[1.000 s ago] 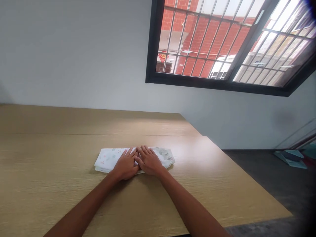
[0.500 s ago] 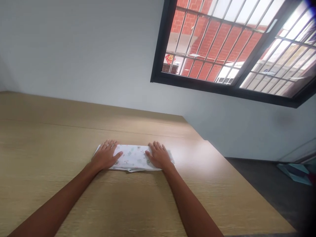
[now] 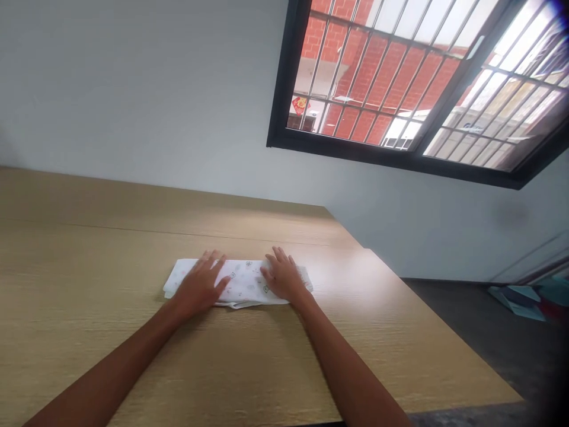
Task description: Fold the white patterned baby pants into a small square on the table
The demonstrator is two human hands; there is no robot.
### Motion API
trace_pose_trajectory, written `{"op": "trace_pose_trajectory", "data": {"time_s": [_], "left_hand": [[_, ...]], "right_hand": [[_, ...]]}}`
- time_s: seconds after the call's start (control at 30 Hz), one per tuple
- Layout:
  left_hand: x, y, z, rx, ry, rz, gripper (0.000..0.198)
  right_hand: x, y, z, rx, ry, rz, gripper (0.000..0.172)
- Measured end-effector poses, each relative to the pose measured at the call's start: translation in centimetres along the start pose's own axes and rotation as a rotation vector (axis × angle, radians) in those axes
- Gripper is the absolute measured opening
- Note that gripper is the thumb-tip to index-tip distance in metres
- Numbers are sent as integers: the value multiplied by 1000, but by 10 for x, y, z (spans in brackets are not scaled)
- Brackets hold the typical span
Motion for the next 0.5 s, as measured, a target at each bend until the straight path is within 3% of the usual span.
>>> {"op": "trace_pose_trajectory", "data": {"time_s": [0.13, 0.23, 0.33, 0.5], "left_hand": [[-46, 2, 9, 6, -134, 131, 59], [-61, 3, 14, 41, -223, 181, 59], [-53, 5, 21, 126, -212, 175, 60], [-12, 7, 28, 221, -82, 18, 62]], "right_hand": [[37, -20, 11, 69, 61, -151, 59], [64, -34, 22, 149, 128, -272, 64], [66, -34, 27, 161, 88, -295, 65], [26, -16, 23, 150, -69, -169, 66]]}}
Point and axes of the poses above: each hand's wrist, its own y-axis towards the middle knuckle, its own z-axis out of the palm, x = y × z, the point moved 10 cm from there along y, towards the middle knuckle, and after that the axes turned 12 degrees about z, right-handed, at the moved point
